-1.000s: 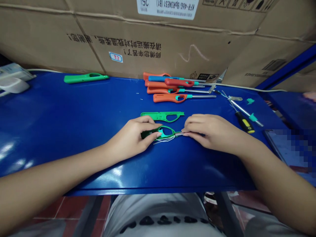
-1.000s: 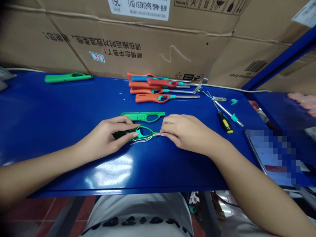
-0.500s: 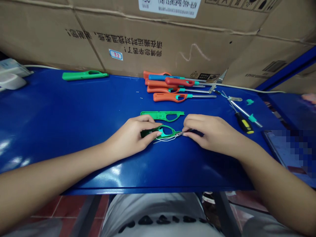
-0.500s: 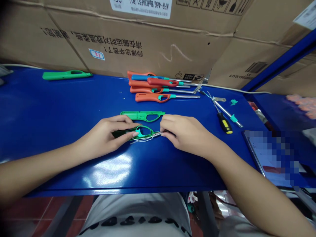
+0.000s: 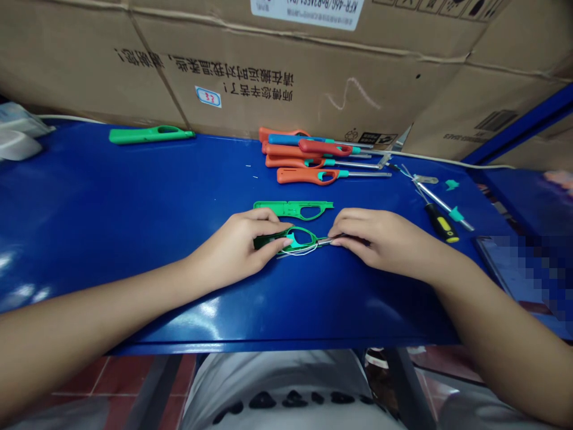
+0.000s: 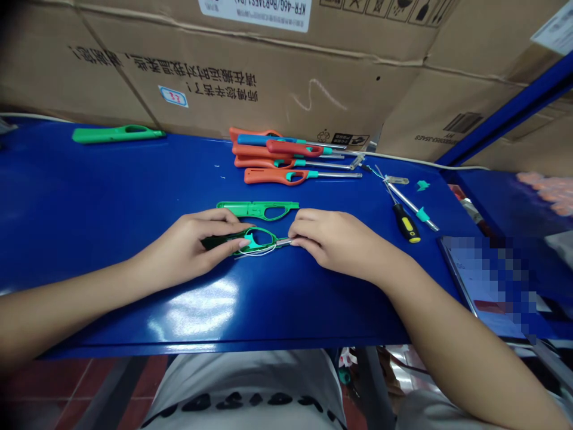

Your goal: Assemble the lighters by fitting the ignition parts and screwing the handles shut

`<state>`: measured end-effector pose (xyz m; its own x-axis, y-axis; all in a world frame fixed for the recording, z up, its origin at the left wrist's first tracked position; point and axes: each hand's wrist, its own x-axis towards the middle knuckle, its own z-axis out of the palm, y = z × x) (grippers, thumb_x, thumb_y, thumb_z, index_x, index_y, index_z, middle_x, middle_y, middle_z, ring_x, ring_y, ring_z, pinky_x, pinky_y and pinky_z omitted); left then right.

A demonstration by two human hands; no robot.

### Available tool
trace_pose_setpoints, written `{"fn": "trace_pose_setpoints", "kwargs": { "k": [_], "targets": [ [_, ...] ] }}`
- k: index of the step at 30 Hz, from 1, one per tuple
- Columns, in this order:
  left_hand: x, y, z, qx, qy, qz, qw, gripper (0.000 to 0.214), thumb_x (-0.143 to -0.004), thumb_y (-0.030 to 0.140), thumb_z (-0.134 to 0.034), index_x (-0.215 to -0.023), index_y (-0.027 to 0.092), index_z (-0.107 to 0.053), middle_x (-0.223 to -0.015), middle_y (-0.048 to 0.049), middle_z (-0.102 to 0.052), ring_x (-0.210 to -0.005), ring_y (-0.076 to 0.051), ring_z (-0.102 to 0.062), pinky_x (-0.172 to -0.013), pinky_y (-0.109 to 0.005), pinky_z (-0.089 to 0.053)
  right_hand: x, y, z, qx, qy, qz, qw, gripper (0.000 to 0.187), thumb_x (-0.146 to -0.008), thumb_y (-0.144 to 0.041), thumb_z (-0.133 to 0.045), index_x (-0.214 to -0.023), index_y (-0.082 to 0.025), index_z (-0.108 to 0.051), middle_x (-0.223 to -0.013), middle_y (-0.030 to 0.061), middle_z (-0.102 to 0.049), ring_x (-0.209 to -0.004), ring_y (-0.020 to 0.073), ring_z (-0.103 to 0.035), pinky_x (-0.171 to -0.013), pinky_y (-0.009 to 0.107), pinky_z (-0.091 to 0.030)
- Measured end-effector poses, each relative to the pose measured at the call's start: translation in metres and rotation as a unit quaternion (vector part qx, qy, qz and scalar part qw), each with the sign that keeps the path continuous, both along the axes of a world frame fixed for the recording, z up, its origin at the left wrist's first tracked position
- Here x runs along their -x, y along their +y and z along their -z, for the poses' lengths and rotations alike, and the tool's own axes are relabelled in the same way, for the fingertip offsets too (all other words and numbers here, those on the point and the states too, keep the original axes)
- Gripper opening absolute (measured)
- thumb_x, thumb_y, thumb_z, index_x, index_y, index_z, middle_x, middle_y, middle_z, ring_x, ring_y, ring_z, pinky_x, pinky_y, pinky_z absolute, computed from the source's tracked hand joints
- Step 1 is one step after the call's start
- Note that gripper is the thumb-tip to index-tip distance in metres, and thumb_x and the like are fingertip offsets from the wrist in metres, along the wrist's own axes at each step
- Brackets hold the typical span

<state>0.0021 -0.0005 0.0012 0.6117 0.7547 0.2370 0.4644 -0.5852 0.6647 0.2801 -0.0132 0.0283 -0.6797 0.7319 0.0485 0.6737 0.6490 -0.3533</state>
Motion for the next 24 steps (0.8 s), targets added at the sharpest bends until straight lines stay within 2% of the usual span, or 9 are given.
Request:
{"fn": "trace_pose_setpoints", "kwargs": {
  "k": [3,5,8,11,16,21,24],
  "targets": [
    [0.000,0.000,0.001,-0.002,0.001,-0.003,1.000,0.026,-0.096,0.029,-0.064,-0.116,0.019,-0.077,-0.094,-0.0053,-0.068,-0.083,-0.017,-0.066,-0.078,-0.028,-0.052,-0.002,-0.001,-0.001,-0.023,-0.026,-0.024,0.999,0.023,-0.103,-0.024,-0.048,-0.115,-0.022,-0.068,-0.110,0.0080,-0.070,-0.093,0.0192,-0.067,-0.076,0.030,-0.049],
    [0.001,0.000,0.002,-0.002,0.001,-0.005,1.000,0.027,-0.095,0.029,-0.065,-0.117,0.018,-0.076,-0.094,-0.0053,-0.068,-0.083,-0.017,-0.066,-0.077,-0.028,-0.051,-0.002,-0.003,-0.002,-0.061,-0.067,-0.036,0.995,0.024,-0.102,-0.023,-0.048,-0.116,-0.022,-0.068,-0.110,0.0072,-0.070,-0.087,0.0178,-0.067,-0.068,0.029,-0.046],
    [0.001,0.001,0.003,-0.003,-0.002,-0.004,1.000,0.029,-0.096,0.030,-0.065,-0.119,0.017,-0.076,-0.094,-0.0054,-0.068,-0.082,-0.017,-0.066,-0.075,-0.028,-0.051,0.003,-0.008,-0.002,-0.133,-0.156,-0.039,0.978,0.023,-0.101,-0.020,-0.049,-0.112,-0.019,-0.069,-0.106,0.0075,-0.069,-0.075,0.0175,-0.065,-0.057,0.030,-0.039],
    [0.001,0.001,0.002,-0.003,-0.001,-0.005,1.000,0.028,-0.096,0.030,-0.065,-0.117,0.018,-0.076,-0.093,-0.0051,-0.068,-0.081,-0.017,-0.066,-0.075,-0.028,-0.051,0.008,-0.012,-0.003,-0.169,-0.217,-0.040,0.961,0.023,-0.100,-0.015,-0.049,-0.113,-0.016,-0.068,-0.104,0.0082,-0.069,-0.074,0.0177,-0.064,-0.052,0.031,-0.034],
    [0.000,0.001,0.001,-0.003,0.006,-0.008,1.000,0.028,-0.096,0.031,-0.064,-0.117,0.018,-0.076,-0.093,-0.0052,-0.069,-0.079,-0.016,-0.065,-0.074,-0.028,-0.051,0.007,-0.013,0.001,-0.210,-0.241,-0.071,0.945,0.030,-0.096,-0.010,-0.051,-0.123,-0.012,-0.065,-0.112,0.0111,-0.069,-0.084,0.0200,-0.066,-0.055,0.031,-0.038],
    [0.000,0.001,0.002,-0.006,0.005,-0.008,1.000,0.028,-0.096,0.030,-0.064,-0.117,0.017,-0.076,-0.092,-0.0048,-0.068,-0.078,-0.015,-0.065,-0.073,-0.027,-0.051,0.011,-0.016,0.003,-0.222,-0.278,-0.060,0.933,0.046,-0.096,-0.008,-0.046,-0.141,-0.009,-0.053,-0.113,0.0133,-0.068,-0.081,0.0206,-0.066,-0.054,0.031,-0.039],
    [0.000,0.002,0.003,-0.005,0.005,-0.008,1.000,0.028,-0.096,0.031,-0.064,-0.118,0.018,-0.076,-0.093,-0.0047,-0.068,-0.078,-0.015,-0.065,-0.074,-0.028,-0.051,0.014,-0.017,0.004,-0.228,-0.281,-0.061,0.930,0.050,-0.094,-0.001,-0.041,-0.142,-0.005,-0.052,-0.111,0.0155,-0.068,-0.085,0.0223,-0.067,-0.059,0.031,-0.043]
  ]
}}
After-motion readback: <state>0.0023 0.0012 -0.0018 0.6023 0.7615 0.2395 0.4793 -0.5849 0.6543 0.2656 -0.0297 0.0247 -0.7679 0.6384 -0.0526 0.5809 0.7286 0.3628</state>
